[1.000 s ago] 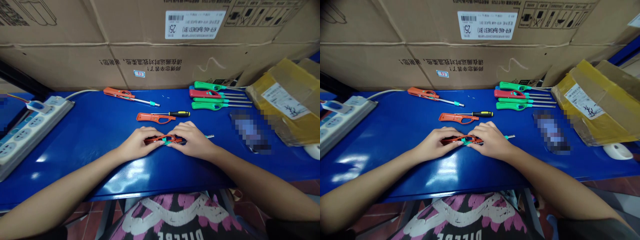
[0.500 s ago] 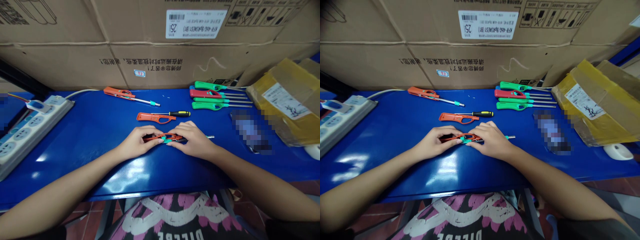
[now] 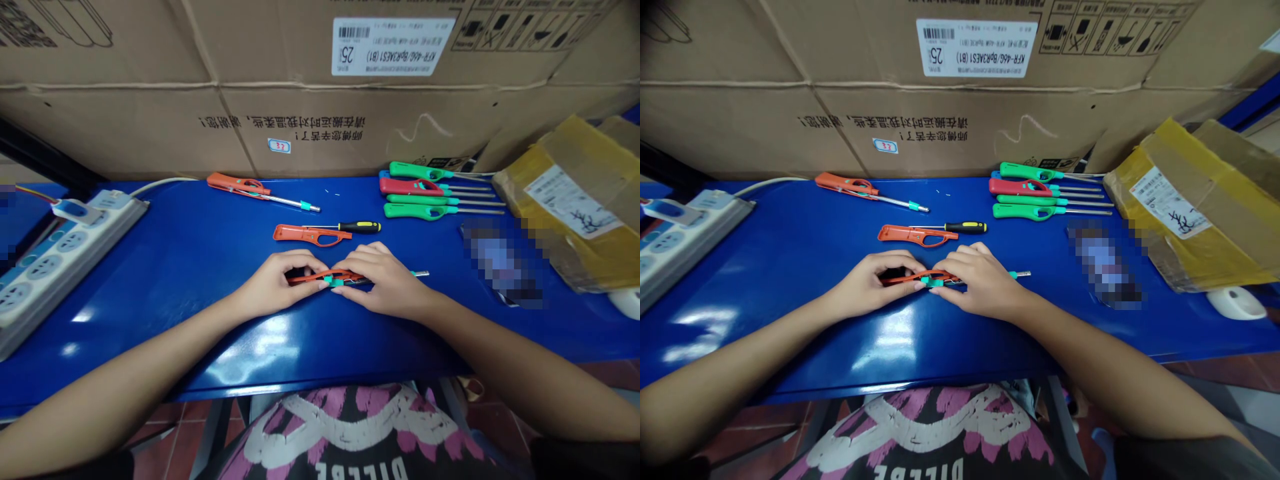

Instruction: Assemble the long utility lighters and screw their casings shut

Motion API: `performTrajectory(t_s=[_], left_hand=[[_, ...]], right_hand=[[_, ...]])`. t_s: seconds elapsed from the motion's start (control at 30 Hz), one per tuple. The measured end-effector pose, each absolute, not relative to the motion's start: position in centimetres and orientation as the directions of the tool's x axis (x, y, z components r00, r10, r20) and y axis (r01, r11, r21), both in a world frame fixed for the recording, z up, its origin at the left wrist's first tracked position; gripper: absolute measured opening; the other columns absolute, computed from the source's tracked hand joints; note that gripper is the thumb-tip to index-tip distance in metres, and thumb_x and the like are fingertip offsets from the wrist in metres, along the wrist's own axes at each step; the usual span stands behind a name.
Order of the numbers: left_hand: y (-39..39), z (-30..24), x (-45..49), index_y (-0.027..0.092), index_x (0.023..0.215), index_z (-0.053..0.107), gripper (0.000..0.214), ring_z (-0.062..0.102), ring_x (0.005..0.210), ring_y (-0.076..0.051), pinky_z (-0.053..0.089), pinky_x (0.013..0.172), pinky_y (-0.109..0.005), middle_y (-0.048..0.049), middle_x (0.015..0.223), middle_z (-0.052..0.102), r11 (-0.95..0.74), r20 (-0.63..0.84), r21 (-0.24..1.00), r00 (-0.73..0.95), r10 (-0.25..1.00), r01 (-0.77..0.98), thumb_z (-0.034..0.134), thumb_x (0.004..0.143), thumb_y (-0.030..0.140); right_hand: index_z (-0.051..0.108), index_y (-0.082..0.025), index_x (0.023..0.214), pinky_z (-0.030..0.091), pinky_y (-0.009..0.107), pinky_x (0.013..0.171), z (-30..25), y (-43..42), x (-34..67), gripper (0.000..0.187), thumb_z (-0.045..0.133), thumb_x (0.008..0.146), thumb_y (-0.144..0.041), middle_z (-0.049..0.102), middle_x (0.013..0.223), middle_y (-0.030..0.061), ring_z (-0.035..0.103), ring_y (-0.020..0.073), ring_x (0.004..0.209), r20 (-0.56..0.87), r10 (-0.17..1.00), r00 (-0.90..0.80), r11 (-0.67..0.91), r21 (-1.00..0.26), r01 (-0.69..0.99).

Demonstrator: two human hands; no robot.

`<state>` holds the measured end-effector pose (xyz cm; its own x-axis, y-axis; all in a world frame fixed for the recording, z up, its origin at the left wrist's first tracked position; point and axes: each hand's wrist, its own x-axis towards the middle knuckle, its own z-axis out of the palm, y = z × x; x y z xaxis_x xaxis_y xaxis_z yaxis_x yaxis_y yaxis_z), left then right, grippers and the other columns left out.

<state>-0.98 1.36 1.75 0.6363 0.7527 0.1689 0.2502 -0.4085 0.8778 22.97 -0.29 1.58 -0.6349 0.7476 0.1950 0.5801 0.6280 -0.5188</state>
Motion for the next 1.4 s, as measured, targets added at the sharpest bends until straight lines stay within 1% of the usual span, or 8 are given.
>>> performTrajectory(t_s=[0.17,0.33,0.53,0.67,0.8,1.1,1.27,1.4], left_hand=[[1.4,1.6,-1.0,0.015,0.098,0.075,0.016,0.068,0.082,-0.016,0.055,0.075,-0.027,-0.0068,0.092,0.073,-0.4,0.157,0.881,0.642,0.75,0.252,0.072,0.09,0.029],[1.3,1.7,-1.0,0.015,0.097,0.074,0.013,0.067,0.082,-0.016,0.055,0.077,-0.027,-0.0065,0.091,0.073,-0.424,0.172,0.871,0.653,0.737,0.249,0.071,0.09,0.026],[1.1,1.9,-1.0,0.015,0.095,0.073,0.011,0.063,0.076,-0.014,0.051,0.072,-0.025,-0.0051,0.089,0.071,-0.451,0.175,0.851,0.664,0.727,0.269,0.071,0.088,0.023],[1.1,1.7,-1.1,0.015,0.093,0.071,0.01,0.059,0.072,-0.012,0.049,0.069,-0.024,-0.0035,0.088,0.07,-0.479,0.193,0.823,0.642,0.742,0.306,0.072,0.085,0.021],[1.1,1.7,-1.0,0.016,0.092,0.071,0.009,0.06,0.073,-0.012,0.049,0.069,-0.024,-0.0033,0.089,0.07,-0.482,0.186,0.811,0.636,0.749,0.33,0.072,0.086,0.023],[1.0,2.1,-1.2,0.016,0.097,0.07,0.013,0.063,0.077,-0.015,0.05,0.072,-0.027,-0.0053,0.093,0.071,-0.496,0.173,0.797,0.656,0.735,0.345,0.066,0.085,0.018],[0.9,2.0,-1.2,0.015,0.096,0.068,0.012,0.061,0.074,-0.014,0.05,0.069,-0.026,-0.0045,0.091,0.07,-0.465,0.171,0.824,0.641,0.748,0.323,0.063,0.085,0.017],[0.9,2.0,-1.1,0.016,0.094,0.066,0.011,0.061,0.074,-0.014,0.051,0.069,-0.026,-0.0038,0.089,0.07,-0.459,0.177,0.833,0.638,0.749,0.309,0.063,0.084,0.017]], right_hand=[[0.069,-0.021,0.093,0.032,0.033,0.082,1.5,-0.2,22.5,0.022,0.061,0.099,-0.041,0.072,0.09,0.0013,0.06,0.018,0.086,0.205,0.767,-0.608,0.611,-0.521,0.596],[0.068,-0.021,0.088,0.032,0.033,0.081,1.2,0.0,22.4,0.02,0.067,0.096,-0.039,0.072,0.088,0.0005,0.061,0.0169,0.084,0.232,0.77,-0.595,0.61,-0.543,0.578],[0.068,-0.02,0.082,0.033,0.032,0.082,1.3,-0.1,22.2,0.016,0.075,0.09,-0.032,0.072,0.086,0.0,0.062,0.0161,0.084,0.272,0.779,-0.565,0.595,-0.606,0.528],[0.067,-0.02,0.084,0.036,0.033,0.084,1.5,-0.3,22.0,0.011,0.071,0.091,-0.027,0.071,0.086,0.0002,0.062,0.0164,0.085,0.233,0.802,-0.549,0.542,-0.671,0.506],[0.066,-0.021,0.084,0.039,0.033,0.084,1.6,-0.3,21.9,0.01,0.075,0.086,-0.026,0.072,0.086,0.0001,0.063,0.0169,0.085,0.199,0.818,-0.54,0.498,-0.714,0.492],[0.069,-0.021,0.086,0.042,0.034,0.082,1.3,-0.3,21.9,0.007,0.075,0.085,-0.023,0.075,0.09,0.0017,0.065,0.0182,0.086,0.234,0.835,-0.498,0.494,-0.719,0.489],[0.071,-0.021,0.09,0.045,0.034,0.084,1.4,-0.3,21.8,0.003,0.073,0.087,-0.021,0.076,0.091,0.0018,0.066,0.0178,0.088,0.217,0.823,-0.524,0.486,-0.747,0.454],[0.071,-0.021,0.092,0.044,0.035,0.085,1.4,-0.3,21.7,0.003,0.072,0.089,-0.021,0.075,0.09,0.0013,0.066,0.0176,0.088,0.207,0.813,-0.545,0.495,-0.737,0.459]])
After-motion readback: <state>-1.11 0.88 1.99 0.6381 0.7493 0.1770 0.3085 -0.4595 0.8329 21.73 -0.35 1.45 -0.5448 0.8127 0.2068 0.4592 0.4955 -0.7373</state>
